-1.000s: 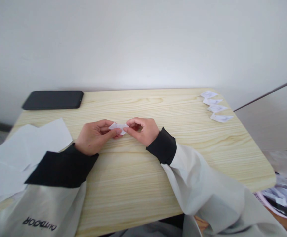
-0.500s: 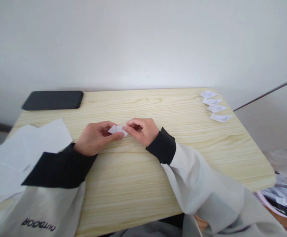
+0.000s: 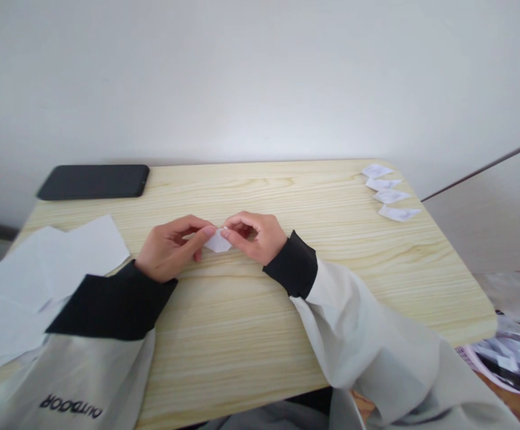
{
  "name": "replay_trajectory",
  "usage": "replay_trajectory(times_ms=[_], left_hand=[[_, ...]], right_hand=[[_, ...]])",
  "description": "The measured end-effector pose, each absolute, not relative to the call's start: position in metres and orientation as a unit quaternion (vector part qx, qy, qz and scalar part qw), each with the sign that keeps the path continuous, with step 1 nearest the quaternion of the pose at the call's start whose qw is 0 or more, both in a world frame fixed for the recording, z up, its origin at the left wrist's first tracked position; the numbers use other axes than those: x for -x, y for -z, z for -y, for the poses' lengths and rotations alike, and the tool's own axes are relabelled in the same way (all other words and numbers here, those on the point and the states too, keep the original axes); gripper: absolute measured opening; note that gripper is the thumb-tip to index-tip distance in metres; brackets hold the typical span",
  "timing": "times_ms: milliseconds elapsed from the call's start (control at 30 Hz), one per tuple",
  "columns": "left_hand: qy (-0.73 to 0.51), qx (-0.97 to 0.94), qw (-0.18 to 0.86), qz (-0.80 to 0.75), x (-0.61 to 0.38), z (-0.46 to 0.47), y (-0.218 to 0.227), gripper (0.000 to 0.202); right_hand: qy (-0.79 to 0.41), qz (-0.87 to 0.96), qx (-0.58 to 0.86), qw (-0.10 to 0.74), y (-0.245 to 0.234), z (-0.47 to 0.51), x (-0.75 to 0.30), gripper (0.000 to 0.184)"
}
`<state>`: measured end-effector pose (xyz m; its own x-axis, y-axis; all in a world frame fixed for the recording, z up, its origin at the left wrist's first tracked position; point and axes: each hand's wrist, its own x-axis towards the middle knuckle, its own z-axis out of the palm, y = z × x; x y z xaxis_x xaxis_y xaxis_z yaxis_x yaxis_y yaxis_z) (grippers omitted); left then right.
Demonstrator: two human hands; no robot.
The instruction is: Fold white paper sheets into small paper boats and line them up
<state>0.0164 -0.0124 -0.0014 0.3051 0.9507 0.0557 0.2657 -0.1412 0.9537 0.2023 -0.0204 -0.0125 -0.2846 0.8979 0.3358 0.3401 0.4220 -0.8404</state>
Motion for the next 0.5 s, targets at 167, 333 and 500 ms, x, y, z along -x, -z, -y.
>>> replay_trajectory(times_ms=[167,333,500], left_hand=[[-0.397,-0.664,0.423,-0.471,-0.013,0.009,0.006,0.021],[-0.469,-0.615,0.415,-0.479,-0.011,0.007,0.008,0.021],[-0.472,-0.599,0.446,-0.469,-0.010,0.010,0.006,0.021]], right_hand=[[-0.272,0.751,0.421,0.429,0.012,0.021,-0.204,0.014],[-0.350,0.676,0.448,0.468,0.019,0.019,-0.204,0.015],[-0.389,0.610,0.458,0.516,0.024,0.017,-0.203,0.019]])
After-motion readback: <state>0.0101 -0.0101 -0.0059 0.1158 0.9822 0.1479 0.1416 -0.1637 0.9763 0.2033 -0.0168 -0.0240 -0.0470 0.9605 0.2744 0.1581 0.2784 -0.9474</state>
